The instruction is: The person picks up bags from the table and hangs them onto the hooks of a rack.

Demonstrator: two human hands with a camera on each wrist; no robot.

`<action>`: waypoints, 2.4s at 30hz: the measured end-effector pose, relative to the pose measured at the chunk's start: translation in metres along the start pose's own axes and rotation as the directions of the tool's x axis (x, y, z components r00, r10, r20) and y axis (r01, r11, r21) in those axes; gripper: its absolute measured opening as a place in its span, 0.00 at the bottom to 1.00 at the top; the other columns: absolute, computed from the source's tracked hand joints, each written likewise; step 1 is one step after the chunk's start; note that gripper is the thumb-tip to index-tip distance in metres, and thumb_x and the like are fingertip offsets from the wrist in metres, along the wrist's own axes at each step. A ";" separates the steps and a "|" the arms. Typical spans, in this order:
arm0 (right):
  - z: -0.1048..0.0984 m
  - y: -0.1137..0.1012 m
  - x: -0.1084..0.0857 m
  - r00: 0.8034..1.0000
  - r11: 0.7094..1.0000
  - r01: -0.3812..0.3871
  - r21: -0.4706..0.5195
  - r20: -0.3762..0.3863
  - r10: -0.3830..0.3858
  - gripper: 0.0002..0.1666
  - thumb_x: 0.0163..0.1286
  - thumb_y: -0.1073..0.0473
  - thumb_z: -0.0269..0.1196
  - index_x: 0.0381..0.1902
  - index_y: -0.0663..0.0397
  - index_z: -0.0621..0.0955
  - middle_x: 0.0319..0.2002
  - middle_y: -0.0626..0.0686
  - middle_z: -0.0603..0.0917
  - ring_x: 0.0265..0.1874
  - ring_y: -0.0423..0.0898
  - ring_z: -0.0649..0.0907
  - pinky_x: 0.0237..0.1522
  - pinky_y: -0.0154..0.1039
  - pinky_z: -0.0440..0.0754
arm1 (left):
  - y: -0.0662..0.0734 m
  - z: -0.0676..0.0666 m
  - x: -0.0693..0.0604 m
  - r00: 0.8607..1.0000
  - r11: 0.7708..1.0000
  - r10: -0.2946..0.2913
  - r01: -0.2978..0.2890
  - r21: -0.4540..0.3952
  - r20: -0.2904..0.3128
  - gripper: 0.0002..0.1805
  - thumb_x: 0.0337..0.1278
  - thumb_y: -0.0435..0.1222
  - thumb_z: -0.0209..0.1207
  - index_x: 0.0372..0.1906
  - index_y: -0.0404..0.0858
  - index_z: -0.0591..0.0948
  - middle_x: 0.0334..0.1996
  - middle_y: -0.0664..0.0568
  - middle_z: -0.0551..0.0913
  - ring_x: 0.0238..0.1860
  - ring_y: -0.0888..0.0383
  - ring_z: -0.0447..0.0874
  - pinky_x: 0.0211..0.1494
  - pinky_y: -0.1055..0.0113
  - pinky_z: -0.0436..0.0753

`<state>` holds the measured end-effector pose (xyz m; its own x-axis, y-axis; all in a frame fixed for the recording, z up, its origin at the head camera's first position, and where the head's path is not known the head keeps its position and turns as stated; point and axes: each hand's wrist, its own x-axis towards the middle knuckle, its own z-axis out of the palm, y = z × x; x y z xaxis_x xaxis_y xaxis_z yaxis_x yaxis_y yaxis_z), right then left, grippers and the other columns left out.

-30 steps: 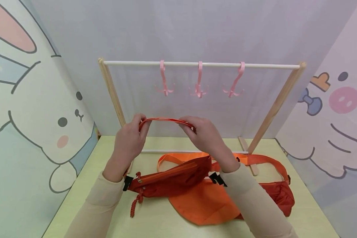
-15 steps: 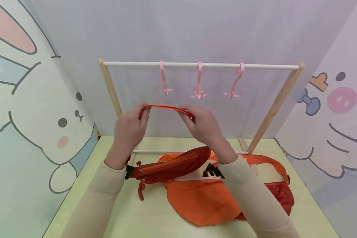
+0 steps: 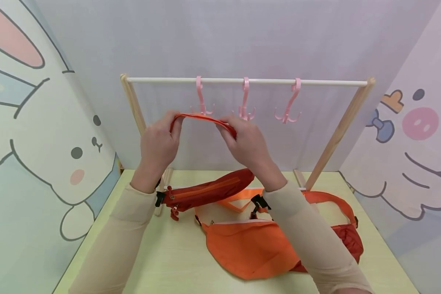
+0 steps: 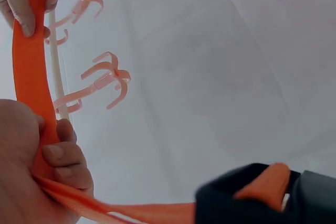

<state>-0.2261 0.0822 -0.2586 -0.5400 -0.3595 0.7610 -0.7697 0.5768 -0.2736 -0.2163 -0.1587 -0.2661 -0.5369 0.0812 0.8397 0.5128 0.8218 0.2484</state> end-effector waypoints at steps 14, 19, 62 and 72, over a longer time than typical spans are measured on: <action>0.009 -0.002 0.019 0.993 0.990 -0.109 -0.087 0.031 0.112 0.15 0.82 0.50 0.60 0.47 0.54 0.86 0.23 0.51 0.74 0.20 0.49 0.70 0.24 0.42 0.69 | -0.010 0.009 0.030 0.992 0.993 -0.121 0.121 0.010 0.035 0.20 0.85 0.48 0.50 0.50 0.35 0.83 0.33 0.42 0.82 0.31 0.44 0.78 0.32 0.51 0.78; 0.013 -0.003 0.023 0.989 0.984 -0.137 -0.110 0.039 0.142 0.14 0.83 0.51 0.59 0.48 0.55 0.85 0.23 0.51 0.75 0.21 0.49 0.71 0.25 0.42 0.70 | -0.013 0.013 0.037 0.978 0.981 -0.193 0.192 0.016 0.077 0.21 0.85 0.48 0.49 0.54 0.36 0.83 0.39 0.42 0.81 0.36 0.46 0.76 0.37 0.53 0.78; 0.039 0.028 0.015 0.922 0.937 -0.310 -0.159 0.190 0.337 0.10 0.83 0.55 0.59 0.46 0.55 0.81 0.24 0.52 0.77 0.21 0.50 0.75 0.25 0.42 0.75 | -0.020 0.047 0.009 0.865 0.890 -0.404 0.447 -0.090 0.298 0.16 0.85 0.40 0.52 0.61 0.34 0.78 0.44 0.43 0.82 0.40 0.45 0.77 0.45 0.52 0.81; 0.045 0.040 0.006 0.914 0.931 -0.343 -0.122 0.188 0.361 0.11 0.80 0.54 0.63 0.51 0.56 0.81 0.31 0.53 0.79 0.31 0.52 0.78 0.35 0.45 0.79 | -0.023 0.046 -0.006 0.840 0.857 -0.444 0.499 -0.125 0.312 0.19 0.81 0.38 0.55 0.67 0.33 0.74 0.45 0.42 0.79 0.40 0.44 0.76 0.44 0.52 0.80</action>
<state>-0.2760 0.0698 -0.2913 -0.8350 -0.2581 0.4860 -0.4901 0.7503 -0.4436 -0.2557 -0.1520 -0.2990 -0.8875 -0.1206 0.4448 0.2556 0.6743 0.6928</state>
